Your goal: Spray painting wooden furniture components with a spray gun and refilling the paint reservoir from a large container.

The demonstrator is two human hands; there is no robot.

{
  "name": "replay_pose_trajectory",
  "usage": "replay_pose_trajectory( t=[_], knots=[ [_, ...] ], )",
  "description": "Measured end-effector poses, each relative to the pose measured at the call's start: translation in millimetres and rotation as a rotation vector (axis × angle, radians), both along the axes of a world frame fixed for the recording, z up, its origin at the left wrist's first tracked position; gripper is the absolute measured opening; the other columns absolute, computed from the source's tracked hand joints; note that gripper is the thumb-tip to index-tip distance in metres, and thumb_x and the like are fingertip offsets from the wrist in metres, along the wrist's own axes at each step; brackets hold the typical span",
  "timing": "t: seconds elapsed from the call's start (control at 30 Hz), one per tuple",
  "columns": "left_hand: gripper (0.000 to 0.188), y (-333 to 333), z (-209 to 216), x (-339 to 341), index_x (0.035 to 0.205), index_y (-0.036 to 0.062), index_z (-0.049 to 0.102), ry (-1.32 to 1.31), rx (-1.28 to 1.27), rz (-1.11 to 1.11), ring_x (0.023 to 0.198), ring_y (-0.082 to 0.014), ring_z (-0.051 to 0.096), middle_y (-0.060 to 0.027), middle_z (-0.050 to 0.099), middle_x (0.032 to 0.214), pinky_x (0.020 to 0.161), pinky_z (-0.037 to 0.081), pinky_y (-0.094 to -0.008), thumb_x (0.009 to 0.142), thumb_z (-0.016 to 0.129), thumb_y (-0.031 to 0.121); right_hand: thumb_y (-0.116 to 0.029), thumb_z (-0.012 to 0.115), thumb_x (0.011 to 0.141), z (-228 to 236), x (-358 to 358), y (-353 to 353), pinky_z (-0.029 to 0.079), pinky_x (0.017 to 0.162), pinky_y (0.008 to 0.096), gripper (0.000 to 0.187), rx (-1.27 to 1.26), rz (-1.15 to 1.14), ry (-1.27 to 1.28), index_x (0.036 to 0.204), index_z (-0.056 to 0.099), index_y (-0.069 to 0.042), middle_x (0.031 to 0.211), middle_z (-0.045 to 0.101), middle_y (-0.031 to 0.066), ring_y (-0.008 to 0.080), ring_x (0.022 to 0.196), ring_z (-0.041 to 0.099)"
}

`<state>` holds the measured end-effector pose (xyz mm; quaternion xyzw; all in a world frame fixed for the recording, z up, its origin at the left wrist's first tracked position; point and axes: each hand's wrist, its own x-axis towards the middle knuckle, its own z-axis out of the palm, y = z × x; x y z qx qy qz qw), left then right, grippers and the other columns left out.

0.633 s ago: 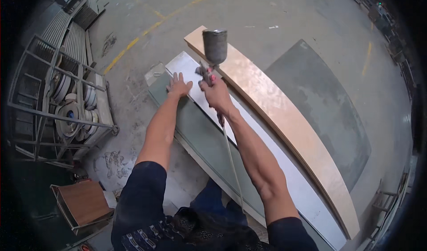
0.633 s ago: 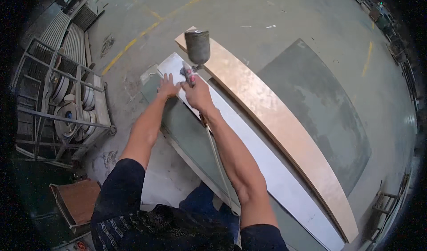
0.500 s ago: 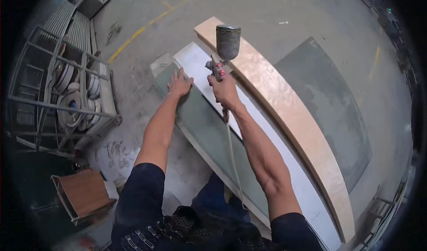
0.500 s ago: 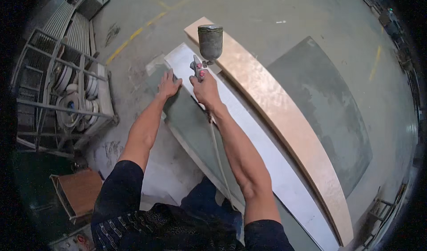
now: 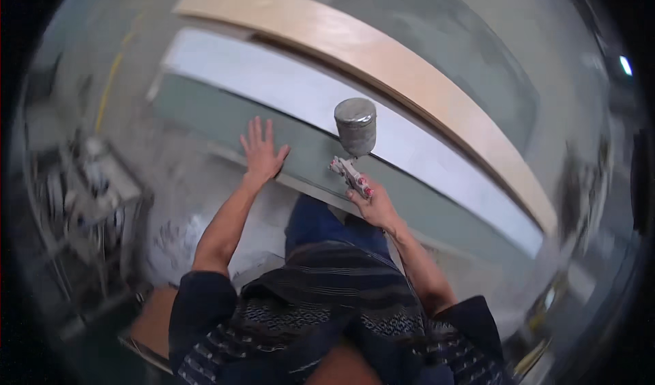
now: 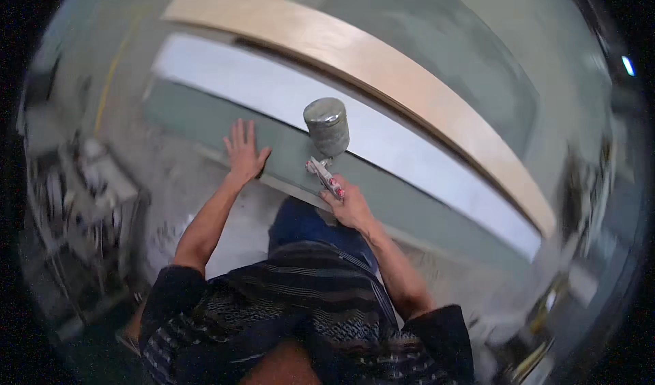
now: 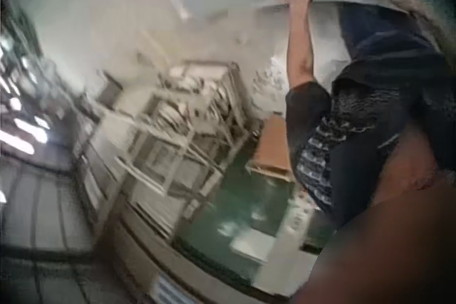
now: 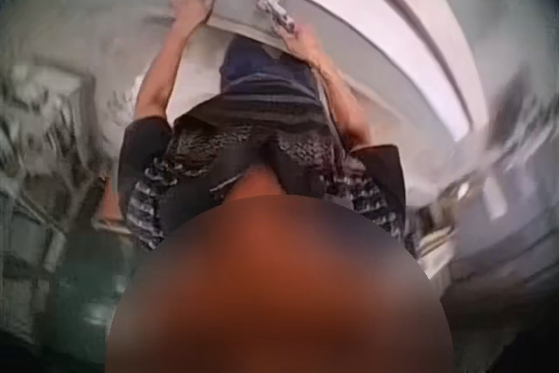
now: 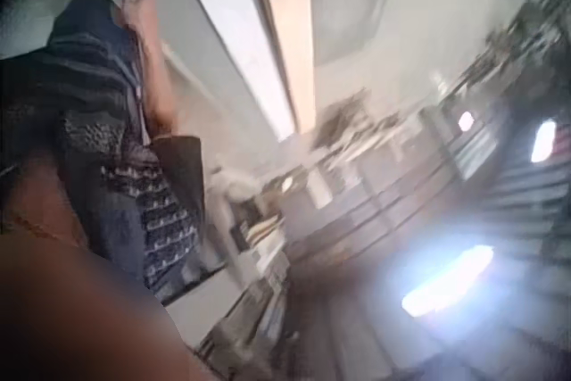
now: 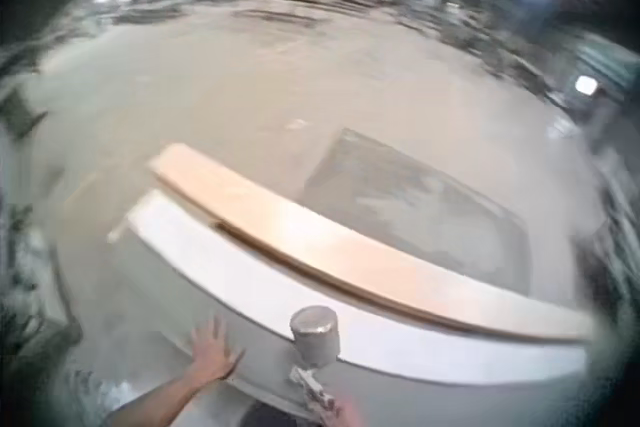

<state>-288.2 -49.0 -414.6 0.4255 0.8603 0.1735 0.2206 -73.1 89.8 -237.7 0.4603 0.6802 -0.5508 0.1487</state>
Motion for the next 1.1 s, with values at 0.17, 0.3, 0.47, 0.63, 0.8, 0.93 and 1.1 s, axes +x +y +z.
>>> replay_pose_trajectory(
  t=[0.17,0.3,0.47,0.63,0.8,0.93,1.1],
  knots=[
    [0.096,-52,-104,92,0.14,0.0043,0.026,-0.01,0.01,-0.453,0.135,-0.0406,0.013,-0.0241,0.015,0.146,0.103,0.012,-0.0618,0.065,0.072,0.045,-0.017,0.061,0.083,-165,162,-79,0.043,0.076,0.0329,0.029,0.286,-0.342,0.062,0.108,0.052,-0.004,0.084,0.058,0.0135,0.0192,0.078,0.052],
    [0.11,3,-133,205,0.141,0.0038,0.023,-0.006,-0.054,-0.755,0.135,-0.041,0.011,-0.0246,0.013,0.146,0.103,0.01,-0.062,0.057,0.074,0.053,-0.018,0.061,0.085,-212,327,-77,0.044,0.076,0.0283,0.04,0.406,-0.666,0.213,0.121,0.051,-0.005,0.1,0.063,0.005,0.0099,0.087,0.054],
    [0.121,75,-111,342,0.142,0.0043,0.018,0.144,-0.056,-0.835,0.135,-0.0443,0.009,-0.0305,0.011,0.144,0.103,0.01,-0.0627,0.052,0.074,0.062,-0.025,0.065,0.079,-206,578,-20,0.045,0.045,0.0313,0.041,0.567,-1.1,-0.268,0.113,0.055,-0.004,0.08,0.063,0.0081,0.0144,0.054,0.056],
    [0.132,98,-89,420,0.143,0.0058,0.012,0.175,-0.226,-0.762,0.132,-0.0477,0.01,-0.0343,0.013,0.141,0.104,0.013,-0.06,0.044,0.079,0.062,-0.019,0.063,0.079,-189,794,44,0.042,0.04,0.0326,0.032,0.903,-1.41,-0.045,0.103,0.055,0.0,0.069,0.06,0.0082,0.0151,0.042,0.049],
    [0.129,109,-69,449,0.142,0.0048,0.015,0.198,-0.283,-0.772,0.133,-0.0429,0.016,-0.032,0.017,0.141,0.106,0.018,-0.052,0.045,0.082,0.054,-0.018,0.062,0.08,-152,881,75,0.041,0.04,0.0331,0.024,1.001,-1.418,-0.146,0.094,0.057,0.0,0.07,0.06,0.0083,0.0154,0.042,0.05],
    [0.118,104,-62,460,0.14,0.0043,0.021,0.237,-0.227,-0.758,0.131,-0.0433,0.021,-0.0308,0.022,0.14,0.105,0.022,-0.0519,0.049,0.083,0.047,-0.019,0.063,0.079,-146,904,76,0.043,0.042,0.0339,0.024,0.907,-1.438,-0.062,0.091,0.058,0.001,0.072,0.061,0.0085,0.0166,0.047,0.054],
    [0.095,142,-65,463,0.132,-0.0009,0.036,0.105,0.144,-0.791,0.124,-0.0439,0.031,-0.0303,0.03,0.135,0.103,0.027,-0.0498,0.057,0.08,0.036,-0.021,0.063,0.078,-111,932,116,0.042,0.041,0.0331,0.028,1.337,-1.323,-0.176,0.093,0.057,0.001,0.068,0.06,0.0088,0.0162,0.045,0.053]
  ],
)
